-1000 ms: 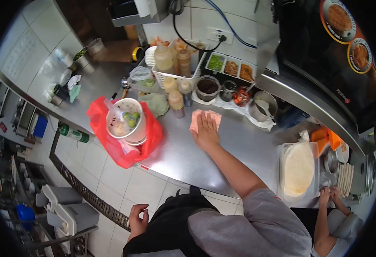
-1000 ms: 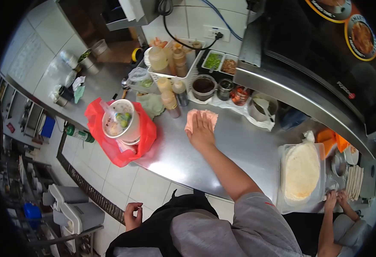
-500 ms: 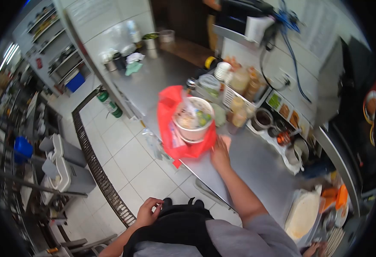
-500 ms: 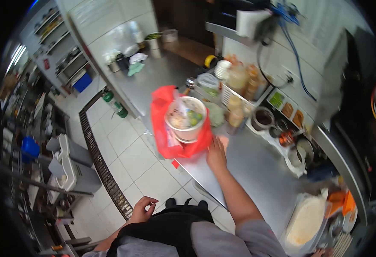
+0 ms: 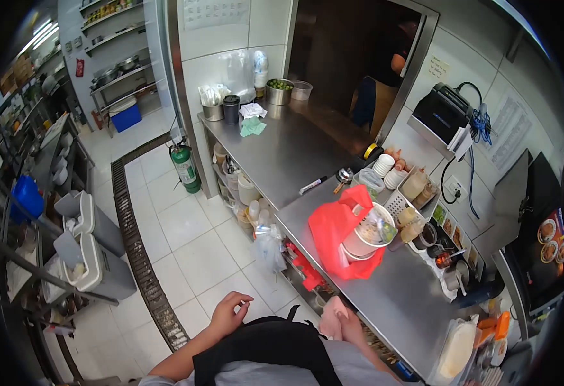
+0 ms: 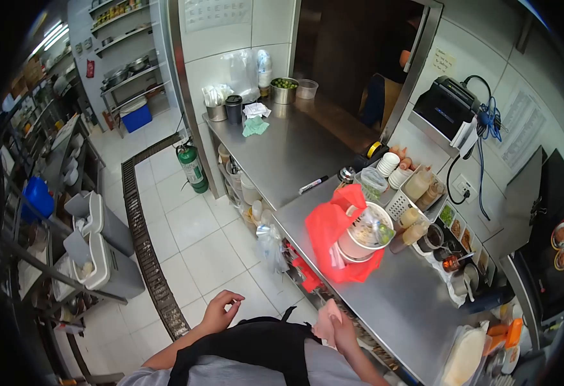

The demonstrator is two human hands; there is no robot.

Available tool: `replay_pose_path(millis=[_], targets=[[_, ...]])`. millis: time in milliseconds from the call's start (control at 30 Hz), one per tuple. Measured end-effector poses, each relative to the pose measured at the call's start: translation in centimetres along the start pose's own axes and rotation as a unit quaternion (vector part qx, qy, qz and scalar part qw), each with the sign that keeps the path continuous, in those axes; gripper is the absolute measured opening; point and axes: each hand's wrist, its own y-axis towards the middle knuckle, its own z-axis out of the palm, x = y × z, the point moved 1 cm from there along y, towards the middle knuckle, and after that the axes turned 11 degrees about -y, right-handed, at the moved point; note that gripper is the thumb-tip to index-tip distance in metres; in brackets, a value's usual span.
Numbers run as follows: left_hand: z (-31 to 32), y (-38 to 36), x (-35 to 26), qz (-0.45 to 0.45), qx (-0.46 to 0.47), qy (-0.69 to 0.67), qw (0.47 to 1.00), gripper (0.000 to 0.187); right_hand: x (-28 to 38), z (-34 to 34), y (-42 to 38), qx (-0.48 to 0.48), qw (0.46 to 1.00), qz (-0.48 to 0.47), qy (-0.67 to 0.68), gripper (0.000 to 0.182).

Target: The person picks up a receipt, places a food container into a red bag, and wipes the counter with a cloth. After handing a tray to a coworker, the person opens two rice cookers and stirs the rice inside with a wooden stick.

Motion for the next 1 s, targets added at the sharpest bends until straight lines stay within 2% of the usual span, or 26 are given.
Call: replay_pose_path(millis=[33,67,100,167,200,267,333,400,433,500,533,600,667,733,800,833,867,900,933,1000], targets=[[-1.8,0.7,0.4,-0.017,-0.020,-0.001,1.000,0.015,1.0,1.3,0.9,0.069,0.988,0.065,0.123,0.036],[-3.4,1.1,1.3,-0.011,-0.012,-0.002,1.000,0.015,2.2,2.4,1.8,0.136,0.952,0.125,0.244,0.037],[-5.1,1.3,2.5,-0.007,-0.037,-0.001,0.999,0.015,5.2,3.2,2.0,0.164,0.943,0.110,0.268,0.038],[-7.8,1.5,4.3,0.014,-0.081,-0.008,0.997,0.012,8.5,5.6,3.6,0.163,0.933,0.087,0.310,0.038],[-8.8,1.6,4.4,0.022,-0.061,-0.007,0.998,0.012,9.7,6.7,4.5,0.172,0.921,0.065,0.345,0.038],[-11.0,1.6,5.1,-0.048,-0.104,0.000,0.993,0.010,11.3,8.4,7.6,0.092,0.959,-0.039,0.267,0.040],[-12.2,1.8,7.5,-0.056,-0.100,-0.022,0.993,0.010,17.7,7.3,8.5,-0.057,0.981,-0.166,0.087,0.041],[-13.4,2.2,9.9,-0.087,-0.126,-0.057,0.987,0.009,21.0,6.3,10.5,-0.124,0.966,-0.214,-0.077,0.042],[-13.9,2.8,10.9,-0.096,-0.138,-0.068,0.983,0.008,21.8,6.4,11.8,-0.130,0.965,-0.214,-0.074,0.042],[-14.7,4.7,12.2,-0.095,-0.160,-0.086,0.979,0.008,23.6,6.2,15.3,-0.239,0.860,-0.359,-0.273,0.045],[-15.2,5.8,12.6,-0.104,-0.171,-0.083,0.976,0.008,22.7,7.1,18.1,-0.243,0.854,-0.369,-0.274,0.045],[-16.1,8.4,13.5,-0.119,-0.180,-0.090,0.972,0.012,18.7,10.7,23.7,-0.222,0.790,-0.302,-0.486,0.055],[-17.1,11.3,15.5,-0.100,-0.195,-0.070,0.973,0.008,17.8,13.1,25.2,-0.087,0.870,-0.205,-0.440,0.066],[-18.7,14.4,16.3,-0.082,-0.210,-0.060,0.972,0.009,17.9,14.1,25.4,-0.174,0.843,-0.254,-0.441,0.074],[-20.1,18.7,17.0,-0.051,-0.206,-0.051,0.976,0.009,19.0,14.3,25.9,-0.180,0.840,-0.230,-0.456,0.077],[-20.5,20.4,17.5,-0.068,-0.203,-0.061,0.975,0.018,19.5,14.0,27.3,-0.199,0.841,-0.222,-0.450,0.077],[-21.1,21.5,17.0,-0.098,-0.193,-0.067,0.974,0.027,19.3,14.2,27.6,-0.169,0.856,-0.233,-0.430,0.075],[-21.4,23.7,16.6,-0.103,-0.188,-0.064,0.975,0.024,19.0,13.9,28.2,-0.143,0.867,-0.241,-0.413,0.074],[-21.1,26.2,16.1,-0.108,-0.180,-0.063,0.976,0.020,19.0,13.5,28.6,-0.158,0.870,-0.219,-0.412,0.074],[-20.8,32.0,15.1,-0.109,-0.128,-0.069,0.983,0.021,19.7,13.4,29.2,-0.141,0.882,-0.234,-0.385,0.066]])
